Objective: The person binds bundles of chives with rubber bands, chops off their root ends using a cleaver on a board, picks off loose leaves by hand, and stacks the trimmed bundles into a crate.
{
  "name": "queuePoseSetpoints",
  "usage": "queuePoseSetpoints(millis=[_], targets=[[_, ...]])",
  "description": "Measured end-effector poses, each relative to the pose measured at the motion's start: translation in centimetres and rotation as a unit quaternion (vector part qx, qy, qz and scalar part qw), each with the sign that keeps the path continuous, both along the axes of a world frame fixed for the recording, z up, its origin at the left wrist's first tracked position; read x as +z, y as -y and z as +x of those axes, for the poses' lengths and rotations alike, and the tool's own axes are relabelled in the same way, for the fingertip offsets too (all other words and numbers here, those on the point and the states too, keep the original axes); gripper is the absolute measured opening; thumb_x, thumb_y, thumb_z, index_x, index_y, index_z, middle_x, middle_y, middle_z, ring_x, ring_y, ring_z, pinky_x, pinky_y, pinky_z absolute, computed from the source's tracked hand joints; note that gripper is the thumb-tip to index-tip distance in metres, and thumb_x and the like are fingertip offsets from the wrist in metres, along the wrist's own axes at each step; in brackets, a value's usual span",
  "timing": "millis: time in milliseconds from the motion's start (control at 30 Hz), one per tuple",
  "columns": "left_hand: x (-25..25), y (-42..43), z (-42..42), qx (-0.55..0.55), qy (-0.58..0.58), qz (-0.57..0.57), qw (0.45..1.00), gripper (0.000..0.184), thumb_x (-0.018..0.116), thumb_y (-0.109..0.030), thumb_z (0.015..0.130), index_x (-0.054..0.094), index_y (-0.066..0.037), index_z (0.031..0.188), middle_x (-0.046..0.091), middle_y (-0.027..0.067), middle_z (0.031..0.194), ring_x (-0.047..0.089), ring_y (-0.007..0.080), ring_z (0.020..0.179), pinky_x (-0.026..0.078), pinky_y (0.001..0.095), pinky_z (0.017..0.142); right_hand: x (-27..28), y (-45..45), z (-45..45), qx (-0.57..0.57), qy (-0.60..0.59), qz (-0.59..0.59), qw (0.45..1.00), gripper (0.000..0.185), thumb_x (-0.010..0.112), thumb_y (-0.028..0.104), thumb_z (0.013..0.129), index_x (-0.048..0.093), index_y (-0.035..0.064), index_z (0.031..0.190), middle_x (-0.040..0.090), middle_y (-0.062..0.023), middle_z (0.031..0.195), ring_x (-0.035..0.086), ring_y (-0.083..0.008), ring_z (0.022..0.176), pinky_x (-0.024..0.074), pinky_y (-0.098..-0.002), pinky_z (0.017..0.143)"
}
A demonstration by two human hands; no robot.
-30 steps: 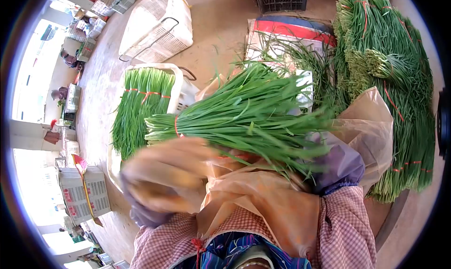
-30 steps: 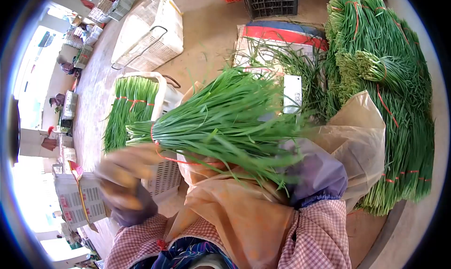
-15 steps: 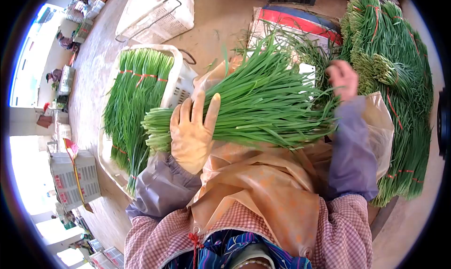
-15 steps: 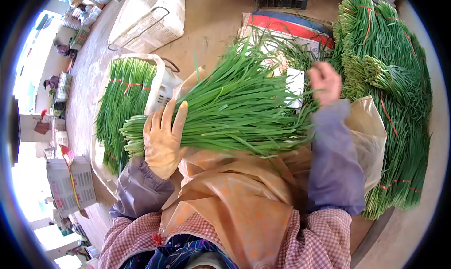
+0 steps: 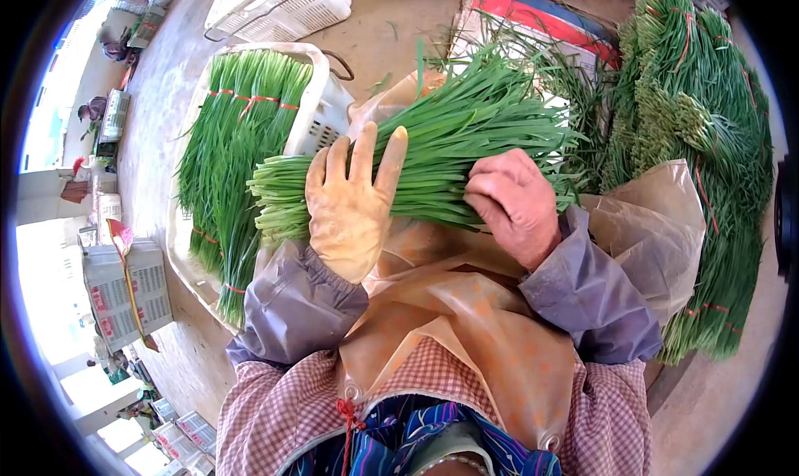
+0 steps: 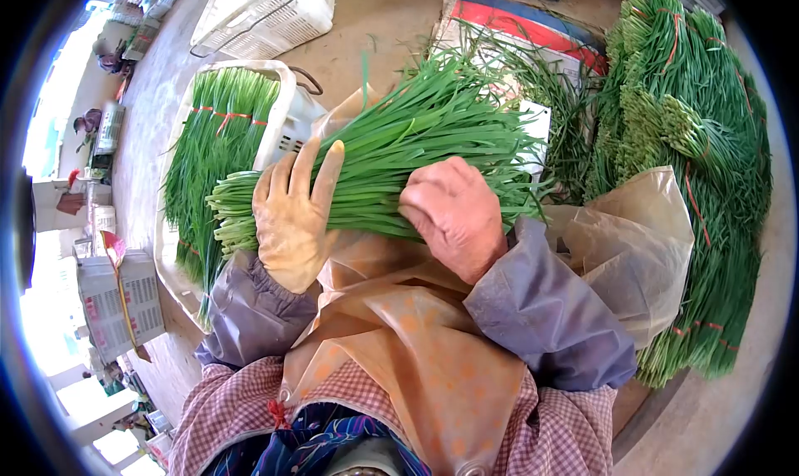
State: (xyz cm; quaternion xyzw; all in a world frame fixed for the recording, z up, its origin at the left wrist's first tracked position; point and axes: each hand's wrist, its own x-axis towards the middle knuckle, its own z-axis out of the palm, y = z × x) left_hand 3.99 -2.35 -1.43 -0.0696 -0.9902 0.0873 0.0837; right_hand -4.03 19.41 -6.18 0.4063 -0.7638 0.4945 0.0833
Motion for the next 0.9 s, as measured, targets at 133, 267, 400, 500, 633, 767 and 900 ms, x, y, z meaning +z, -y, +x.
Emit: queuePoseSetpoints(millis=[133,267,400,500,633,767,900], targets=[[0.2,0.3,0.0,0.004,0.007,0.019,1.000,0.106,0.083,-0.016,0.057,0.035,-0.011,0.151,0.045,0.0163,0.143,0.047,0.0371,0.123,0.038,0.0499,0.105,2.1,-2.2,0.0,-0.024,0.327,-0.209,0.921,0.004,0.058,0.000,0.095,0.062,0.0006,0.097,0.066,-0.0083,0.078,0.062,-0.0174,0.067,0.0513,-0.0315,0.065],[1.1,0.4,0.0,0.021,0.024,0.105,0.994,0.105,0.079,-0.013,0.058,0.034,-0.010,0.152,0.046,0.0167,0.143,0.048,0.0382,0.124,0.038,0.0506,0.105,2.2,-9.8,-4.1,-0.016,0.345,-0.434,0.832,0.014,0.053,0.010,0.103,0.060,0.0019,0.112,0.045,0.0021,0.069,0.044,-0.0105,0.060,0.0440,-0.0301,0.059],[0.9,0.6,0.0,0.037,0.021,0.128,0.991,0.105,0.077,-0.011,0.056,0.034,-0.010,0.152,0.046,0.0174,0.143,0.048,0.0387,0.125,0.038,0.0496,0.105,2.2,-14.9,-3.4,-0.324,0.146,-0.103,0.929,0.020,0.056,0.005,0.100,0.061,-0.0022,0.118,0.062,-0.0032,0.085,0.057,-0.0102,0.077,0.0492,-0.0270,0.072],[0.8,0.5,-0.2,0.045,0.021,0.133,0.990,0.105,0.077,-0.010,0.057,0.034,-0.009,0.152,0.046,0.0185,0.143,0.047,0.0394,0.126,0.038,0.0488,0.106,3.3,-14.0,0.1,-0.350,0.132,-0.026,0.927,0.018,0.058,0.005,0.099,0.064,-0.0030,0.115,0.065,-0.0066,0.087,0.060,-0.0100,0.081,0.0495,-0.0243,0.075],[0.5,0.0,-0.4,0.042,0.007,0.122,0.992,0.106,0.080,-0.012,0.056,0.034,-0.008,0.152,0.046,0.0184,0.143,0.048,0.0392,0.126,0.038,0.0491,0.106,2.3,-12.9,2.3,-0.230,0.264,-0.212,0.912,0.014,0.060,0.010,0.099,0.065,-0.0031,0.102,0.064,-0.0055,0.080,0.057,-0.0097,0.068,0.0464,-0.0228,0.064],[0.5,-0.7,0.0,0.052,0.013,0.088,0.995,0.108,0.083,-0.015,0.055,0.034,-0.009,0.152,0.046,0.0175,0.143,0.048,0.0386,0.126,0.039,0.0496,0.105,1.4,-13.5,2.1,-0.159,0.308,-0.222,0.911,0.009,0.060,0.009,0.099,0.062,-0.0003,0.098,0.063,-0.0035,0.080,0.055,-0.0087,0.069,0.0449,-0.0224,0.062],[-0.6,-1.2,0.8,0.033,-0.026,0.058,0.997,0.110,0.085,-0.012,0.053,0.034,-0.009,0.151,0.044,0.0185,0.145,0.047,0.0382,0.126,0.038,0.0521,0.105,3.4,-8.7,1.5,-0.116,0.316,-0.253,0.907,0.013,0.060,0.000,0.095,0.060,-0.0012,0.109,0.065,-0.0059,0.091,0.059,-0.0104,0.083,0.0487,-0.0240,0.072]])
